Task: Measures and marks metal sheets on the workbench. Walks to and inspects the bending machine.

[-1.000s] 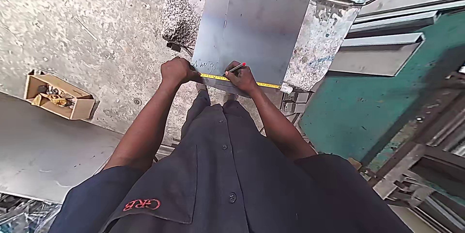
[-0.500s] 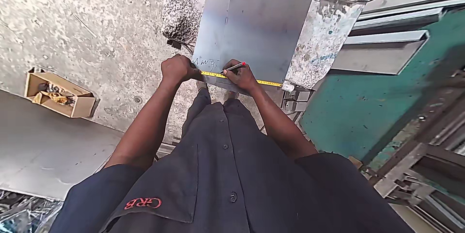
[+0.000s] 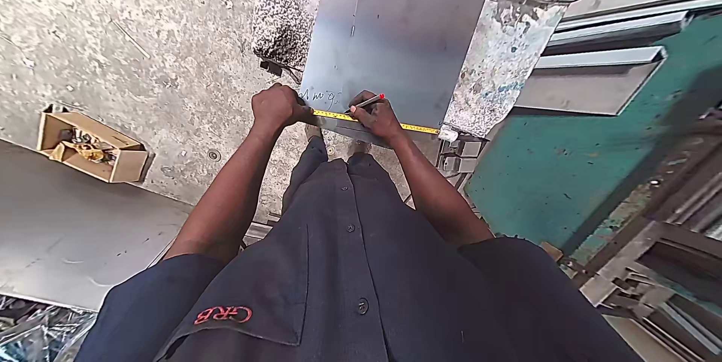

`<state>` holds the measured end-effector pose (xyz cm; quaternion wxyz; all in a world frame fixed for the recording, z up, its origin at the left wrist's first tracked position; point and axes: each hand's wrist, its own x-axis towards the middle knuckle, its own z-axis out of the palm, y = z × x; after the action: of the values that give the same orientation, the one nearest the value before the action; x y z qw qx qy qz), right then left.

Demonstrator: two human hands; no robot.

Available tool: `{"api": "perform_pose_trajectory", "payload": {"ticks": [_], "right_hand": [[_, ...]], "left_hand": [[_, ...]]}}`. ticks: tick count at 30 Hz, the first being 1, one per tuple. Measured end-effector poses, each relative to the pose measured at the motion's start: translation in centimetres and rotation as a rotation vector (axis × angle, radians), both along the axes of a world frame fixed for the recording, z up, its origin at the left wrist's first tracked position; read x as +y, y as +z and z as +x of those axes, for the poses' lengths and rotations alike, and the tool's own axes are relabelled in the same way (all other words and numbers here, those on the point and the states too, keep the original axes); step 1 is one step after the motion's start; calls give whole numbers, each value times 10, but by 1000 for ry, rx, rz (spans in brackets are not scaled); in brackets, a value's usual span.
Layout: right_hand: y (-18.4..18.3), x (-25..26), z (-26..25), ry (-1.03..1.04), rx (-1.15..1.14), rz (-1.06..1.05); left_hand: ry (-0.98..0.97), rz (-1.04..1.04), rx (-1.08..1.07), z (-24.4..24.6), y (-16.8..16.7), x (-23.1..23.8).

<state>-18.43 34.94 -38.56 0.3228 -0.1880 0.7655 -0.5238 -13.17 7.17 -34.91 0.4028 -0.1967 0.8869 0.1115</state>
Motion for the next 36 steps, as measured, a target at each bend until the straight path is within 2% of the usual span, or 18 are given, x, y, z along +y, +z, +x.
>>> {"api": "perform_pose_trajectory", "payload": {"ticks": [19, 36], "right_hand": [[-4, 5, 6, -69, -27, -65], [-8, 5, 7, -43, 102, -26]], "left_hand": [[1, 0, 33, 3, -1, 3], [-2, -12, 37, 4, -2, 4]]}}
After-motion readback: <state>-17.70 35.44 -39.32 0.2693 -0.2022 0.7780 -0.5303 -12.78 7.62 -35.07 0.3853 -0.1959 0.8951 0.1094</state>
